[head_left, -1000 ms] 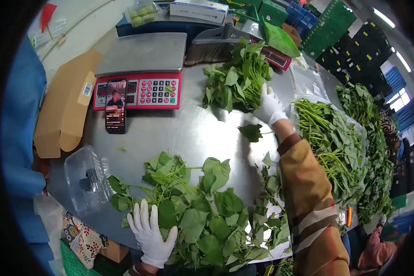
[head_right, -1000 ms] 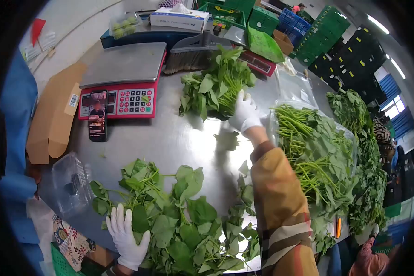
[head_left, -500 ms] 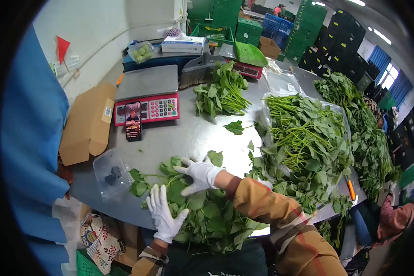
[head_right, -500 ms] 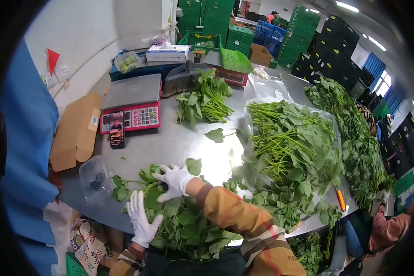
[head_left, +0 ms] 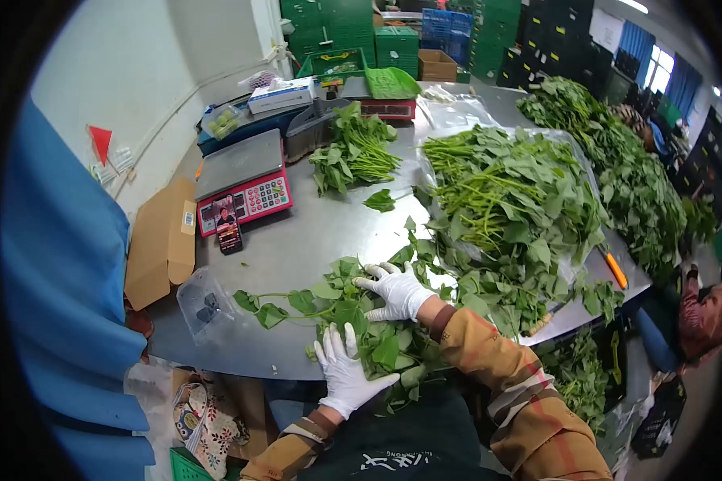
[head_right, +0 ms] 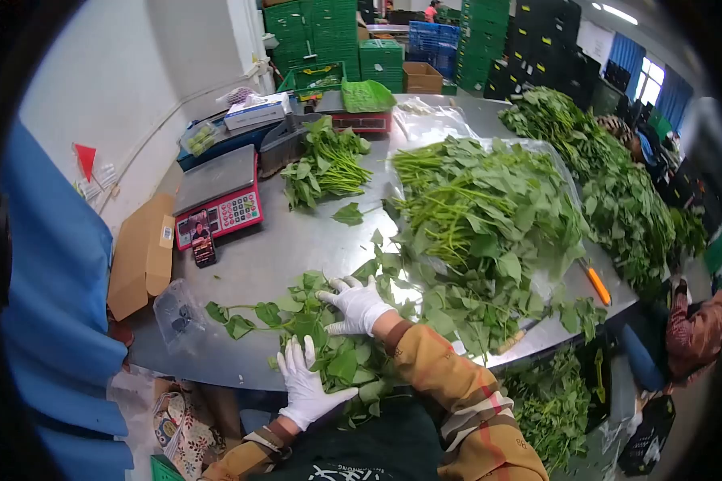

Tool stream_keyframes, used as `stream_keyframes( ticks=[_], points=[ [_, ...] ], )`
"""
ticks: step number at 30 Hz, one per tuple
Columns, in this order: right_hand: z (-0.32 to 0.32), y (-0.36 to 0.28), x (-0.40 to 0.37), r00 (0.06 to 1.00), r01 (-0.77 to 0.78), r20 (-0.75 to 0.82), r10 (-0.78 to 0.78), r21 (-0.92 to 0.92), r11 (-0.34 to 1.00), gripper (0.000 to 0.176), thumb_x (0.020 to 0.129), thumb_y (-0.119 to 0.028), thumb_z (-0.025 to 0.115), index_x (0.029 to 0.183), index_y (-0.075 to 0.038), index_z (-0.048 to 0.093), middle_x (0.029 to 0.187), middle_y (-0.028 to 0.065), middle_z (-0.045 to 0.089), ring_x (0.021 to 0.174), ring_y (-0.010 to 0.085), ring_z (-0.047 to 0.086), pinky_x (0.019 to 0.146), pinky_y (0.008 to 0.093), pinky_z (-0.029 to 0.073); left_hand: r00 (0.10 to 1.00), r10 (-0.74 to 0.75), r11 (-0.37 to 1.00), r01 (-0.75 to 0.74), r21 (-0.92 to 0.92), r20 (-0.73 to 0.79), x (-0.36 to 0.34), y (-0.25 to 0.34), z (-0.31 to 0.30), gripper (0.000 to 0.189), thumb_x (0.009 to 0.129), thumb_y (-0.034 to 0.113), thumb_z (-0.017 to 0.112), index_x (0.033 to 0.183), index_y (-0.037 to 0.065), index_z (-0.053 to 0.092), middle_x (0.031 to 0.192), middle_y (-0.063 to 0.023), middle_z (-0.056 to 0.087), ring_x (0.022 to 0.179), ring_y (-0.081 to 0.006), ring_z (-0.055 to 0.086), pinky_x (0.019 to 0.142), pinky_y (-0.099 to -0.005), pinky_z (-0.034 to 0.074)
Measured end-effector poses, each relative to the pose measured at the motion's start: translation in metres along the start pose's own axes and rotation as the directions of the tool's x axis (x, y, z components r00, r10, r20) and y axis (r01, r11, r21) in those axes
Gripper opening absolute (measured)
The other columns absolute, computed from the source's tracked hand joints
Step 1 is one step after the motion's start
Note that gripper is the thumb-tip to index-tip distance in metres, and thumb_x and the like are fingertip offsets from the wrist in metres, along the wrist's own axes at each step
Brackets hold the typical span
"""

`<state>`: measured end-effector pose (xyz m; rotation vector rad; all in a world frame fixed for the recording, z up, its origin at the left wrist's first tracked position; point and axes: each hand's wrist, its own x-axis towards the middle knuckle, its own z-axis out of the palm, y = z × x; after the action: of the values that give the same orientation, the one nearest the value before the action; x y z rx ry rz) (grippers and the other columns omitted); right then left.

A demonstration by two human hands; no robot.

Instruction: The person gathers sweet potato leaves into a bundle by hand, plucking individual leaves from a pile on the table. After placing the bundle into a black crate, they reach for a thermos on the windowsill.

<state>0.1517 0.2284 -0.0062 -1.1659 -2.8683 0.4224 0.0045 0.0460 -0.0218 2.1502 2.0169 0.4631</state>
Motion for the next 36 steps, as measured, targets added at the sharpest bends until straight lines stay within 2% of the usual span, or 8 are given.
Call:
stream_keyframes(
  ticks=[7, 12, 16, 20, 24, 31, 33, 36],
  points=[
    [0.000, 0.009, -0.032, 0.992, -0.085, -0.082, 0.092, 0.088, 0.992, 0.070, 0.073, -0.051, 0.073, 0.136, -0.026, 0.053, 0.141, 0.0117, 0.047, 0.133, 0.0357, 0.040, 0.103, 0.0699, 0.028, 0.992, 0.079, 0.997, -0.076, 0.035, -0.097, -0.001, 0.030, 0.029, 0.125, 0.066, 0.063, 0.075, 0.150, -0.002, 0.008, 0.143, -0.0342, 0.025, 0.137, -0.0478, 0.022, 0.113, -0.0597, 0.011],
    [0.013, 0.030, -0.067, 0.970, -0.094, -0.205, 0.130, 0.175, 0.980, 0.060, 0.077, -0.046, 0.072, 0.129, -0.020, 0.057, 0.127, 0.0131, 0.054, 0.124, 0.0349, 0.046, 0.107, 0.0558, 0.033, 0.983, 0.153, 0.988, -0.148, 0.050, -0.100, 0.003, 0.054, 0.044, 0.115, 0.072, 0.053, 0.074, 0.150, -0.003, 0.010, 0.143, -0.0324, 0.027, 0.135, -0.0468, 0.025, 0.113, -0.0586, 0.014],
    [0.023, 0.045, -0.103, 0.919, -0.079, -0.359, 0.164, 0.240, 0.968, 0.045, 0.078, -0.033, 0.071, 0.117, -0.012, 0.061, 0.106, 0.0135, 0.059, 0.107, 0.0331, 0.054, 0.093, 0.0446, 0.043, 0.972, 0.202, 0.979, -0.203, 0.006, -0.119, 0.005, 0.078, 0.053, 0.107, 0.071, 0.035, 0.075, 0.150, -0.003, 0.013, 0.139, -0.0308, 0.032, 0.131, -0.0470, 0.030, 0.112, -0.0565, 0.020],
    [0.026, 0.057, -0.144, 0.886, -0.153, -0.394, 0.245, 0.252, 0.956, 0.038, 0.077, -0.022, 0.068, 0.112, -0.009, 0.061, 0.096, 0.0143, 0.061, 0.097, 0.0337, 0.058, 0.086, 0.0446, 0.047, 0.971, 0.234, 0.969, -0.237, -0.074, -0.042, 0.005, 0.110, 0.054, 0.103, 0.064, 0.012, 0.073, 0.149, -0.004, 0.017, 0.136, -0.0310, 0.036, 0.128, -0.0470, 0.034, 0.111, -0.0522, 0.026],
    [0.025, 0.076, -0.198, 0.878, -0.185, -0.381, 0.290, 0.288, 0.940, 0.037, 0.075, -0.018, 0.066, 0.110, -0.008, 0.061, 0.095, 0.0155, 0.062, 0.096, 0.0356, 0.058, 0.084, 0.0462, 0.048, 0.935, 0.354, 0.927, -0.356, -0.121, -0.031, -0.003, 0.148, 0.069, 0.092, 0.072, 0.013, 0.067, 0.149, -0.004, 0.019, 0.133, -0.0339, 0.037, 0.125, -0.0503, 0.036, 0.111, -0.0539, 0.026],
    [-0.011, 0.120, -0.320, 0.898, -0.312, -0.249, 0.364, 0.223, 0.924, 0.041, 0.071, -0.018, 0.070, 0.110, -0.006, 0.065, 0.097, 0.0136, 0.065, 0.099, 0.0347, 0.058, 0.087, 0.0444, 0.048, 0.803, 0.558, 0.824, -0.506, -0.255, 0.210, -0.030, 0.257, 0.100, 0.109, 0.075, 0.033, 0.075, 0.146, -0.013, 0.007, 0.132, -0.0395, 0.036, 0.125, -0.0526, 0.037, 0.113, -0.0545, 0.023],
    [-0.015, 0.132, -0.350, 0.900, -0.311, -0.267, 0.346, 0.164, 0.936, 0.040, 0.067, -0.015, 0.070, 0.106, -0.007, 0.067, 0.096, 0.0120, 0.066, 0.097, 0.0339, 0.058, 0.086, 0.0433, 0.048, 0.714, 0.664, 0.725, -0.545, -0.422, 0.219, -0.034, 0.288, 0.112, 0.105, 0.080, 0.036, 0.071, 0.145, -0.015, 0.006, 0.133, -0.0402, 0.036, 0.124, -0.0539, 0.037, 0.112, -0.0523, 0.026],
    [-0.017, 0.135, -0.387, 0.905, -0.360, -0.227, 0.360, 0.041, 0.932, 0.032, 0.066, -0.011, 0.066, 0.098, -0.011, 0.069, 0.089, 0.0098, 0.064, 0.093, 0.0327, 0.057, 0.084, 0.0416, 0.047, 0.475, 0.791, 0.612, -0.605, -0.510, 0.386, -0.034, 0.316, 0.116, 0.097, 0.085, 0.043, 0.063, 0.146, -0.012, 0.012, 0.131, -0.0374, 0.041, 0.119, -0.0493, 0.045, 0.105, -0.0487, 0.035]
  ],
)
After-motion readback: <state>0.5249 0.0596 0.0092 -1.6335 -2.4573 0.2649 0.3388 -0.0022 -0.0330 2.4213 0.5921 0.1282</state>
